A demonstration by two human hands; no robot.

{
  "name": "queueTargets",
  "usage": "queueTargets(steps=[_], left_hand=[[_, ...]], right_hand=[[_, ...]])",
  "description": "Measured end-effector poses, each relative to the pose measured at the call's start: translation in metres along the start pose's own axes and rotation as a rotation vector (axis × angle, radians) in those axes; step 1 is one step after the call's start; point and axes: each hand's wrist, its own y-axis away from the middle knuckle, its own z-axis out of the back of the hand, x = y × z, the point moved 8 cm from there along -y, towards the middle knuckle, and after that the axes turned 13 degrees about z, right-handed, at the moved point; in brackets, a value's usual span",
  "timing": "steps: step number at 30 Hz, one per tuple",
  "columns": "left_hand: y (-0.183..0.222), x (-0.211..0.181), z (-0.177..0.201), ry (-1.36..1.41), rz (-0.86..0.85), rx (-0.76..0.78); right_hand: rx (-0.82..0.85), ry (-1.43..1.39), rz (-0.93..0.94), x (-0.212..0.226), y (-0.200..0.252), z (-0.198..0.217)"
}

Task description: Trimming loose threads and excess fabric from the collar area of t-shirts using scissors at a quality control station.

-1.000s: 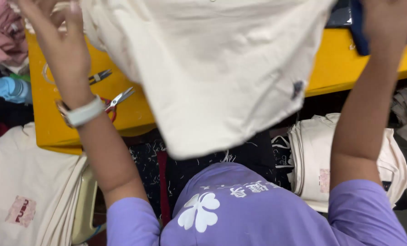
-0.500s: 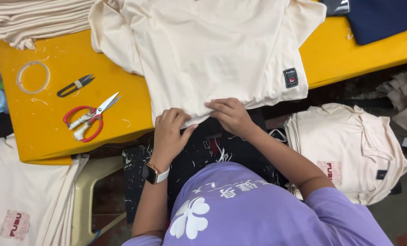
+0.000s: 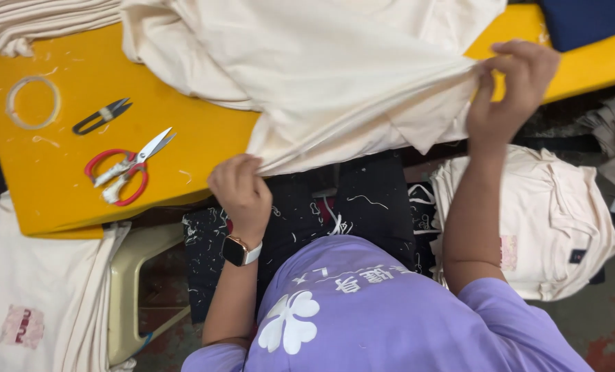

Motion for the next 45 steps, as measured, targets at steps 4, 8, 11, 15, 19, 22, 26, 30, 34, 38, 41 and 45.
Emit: queueTargets(steps=[4, 8, 11, 15, 19, 22, 26, 30, 34, 38, 41, 45], left_hand=[[0.016, -0.022, -0.002, 0.044, -0.164, 0.260], [0.027, -0.032, -0.003, 0.154, -0.194, 0.239], [0.022, -0.045, -0.006, 0.210, -0.244, 0.241], [0.025, -0.059, -0.019, 0.229, -0.302, 0.257], [0.016, -0.061, -0.043, 0.136, -0.309, 0.359], [0.004, -0.058, -0.050, 0.062, -0.270, 0.457], [0.002, -0.049, -0.049, 0.054, -0.214, 0.513], [-0.012, -0.037, -0.037, 0.117, -0.172, 0.560], [-0.069, 0.055, 0.049, -0.130, 0.106, 0.271], [-0.072, 0.161, 0.089, -0.672, 0.167, 0.293], [-0.083, 0.144, 0.086, -0.840, -0.005, 0.252], [-0.072, 0.099, 0.084, -0.770, -0.087, 0.300]], right_hand=[[0.303, 0.050, -0.236, -0.006, 0.010, -0.022], [0.250, -0.389, -0.323, 0.035, 0.017, -0.057], [0.374, -0.649, -0.318, 0.083, 0.015, -0.093], [0.476, -0.747, -0.218, 0.123, 0.011, -0.116], [0.422, -0.587, -0.292, 0.132, 0.042, -0.140], [0.420, -0.494, -0.286, 0.144, 0.041, -0.139], [0.403, -0.544, -0.439, 0.141, 0.035, -0.130], [0.367, -0.574, -0.519, 0.130, 0.044, -0.131], [0.309, -0.634, -0.611, 0.129, 0.047, -0.132], [0.255, -0.698, -0.779, 0.123, 0.061, -0.132], [0.258, -0.741, -0.817, 0.121, 0.062, -0.133], [0.254, -0.751, -0.841, 0.123, 0.067, -0.127]])
